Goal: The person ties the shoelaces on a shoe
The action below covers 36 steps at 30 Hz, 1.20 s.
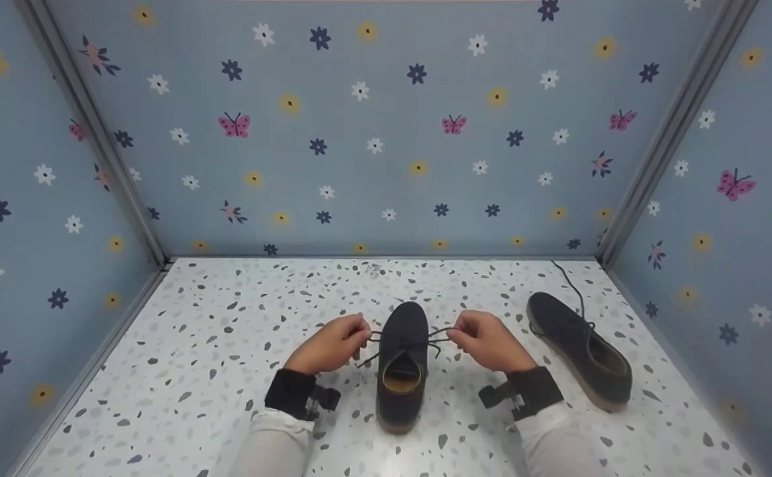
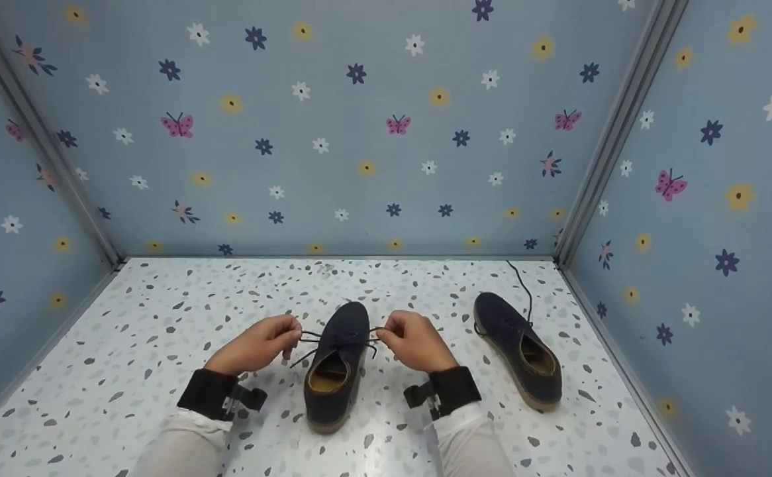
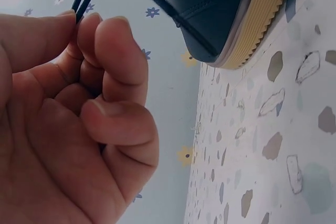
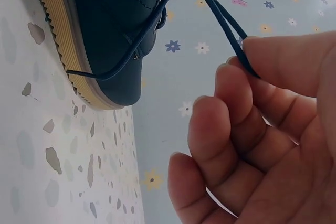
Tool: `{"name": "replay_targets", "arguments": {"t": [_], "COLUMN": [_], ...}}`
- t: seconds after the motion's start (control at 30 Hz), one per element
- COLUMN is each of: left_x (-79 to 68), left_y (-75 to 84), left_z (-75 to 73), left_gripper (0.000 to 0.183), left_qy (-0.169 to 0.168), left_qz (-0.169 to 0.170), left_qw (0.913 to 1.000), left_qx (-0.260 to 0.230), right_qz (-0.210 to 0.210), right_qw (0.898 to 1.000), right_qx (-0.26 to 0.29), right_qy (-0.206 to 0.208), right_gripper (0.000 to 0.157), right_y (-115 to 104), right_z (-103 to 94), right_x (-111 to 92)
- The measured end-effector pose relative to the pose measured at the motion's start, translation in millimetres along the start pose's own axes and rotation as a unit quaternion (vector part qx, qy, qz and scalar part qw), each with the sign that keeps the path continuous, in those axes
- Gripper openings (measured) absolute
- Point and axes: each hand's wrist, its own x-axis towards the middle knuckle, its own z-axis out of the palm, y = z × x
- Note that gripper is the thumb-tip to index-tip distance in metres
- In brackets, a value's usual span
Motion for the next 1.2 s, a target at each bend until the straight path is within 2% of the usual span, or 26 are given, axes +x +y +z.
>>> {"name": "replay_targets", "arguments": {"t": [0.37, 0.7, 1.0, 1.1, 1.2], "left_x": [-4.5, -9.2, -11.0, -9.9, -5.3], "left_y": [-5.0, -4.9, -9.2, -10.2, -9.8], "left_z": [-10.0, -15.1, -18.4, -17.9, -14.7], "left_gripper": [0.018, 0.017, 0.019, 0.02, 0.02], "left_qy": [-0.009, -0.02, -0.029, -0.015, 0.021], "left_qz": [0.001, -0.007, -0.004, -0.005, -0.003], "left_qw": [0.9999, 0.9994, 0.9988, 0.9994, 0.9998], "left_qx": [0.013, 0.027, 0.04, 0.032, -0.003], "right_qz": [0.002, 0.025, 0.021, 0.028, 0.033], "right_qw": [1.0, 0.999, 0.999, 0.999, 0.999], "right_qx": [0.004, 0.008, 0.017, 0.034, 0.042], "right_qy": [-0.01, -0.031, -0.043, -0.03, -0.003], "right_gripper": [0.027, 0.025, 0.027, 0.027, 0.025], "right_y": [13.5, 13.9, 17.0, 16.9, 15.8], "right_z": [-2.1, -3.3, -4.1, -4.0, -1.9], "right_x": [2.6, 1.0, -0.2, 0.4, 2.2]}}
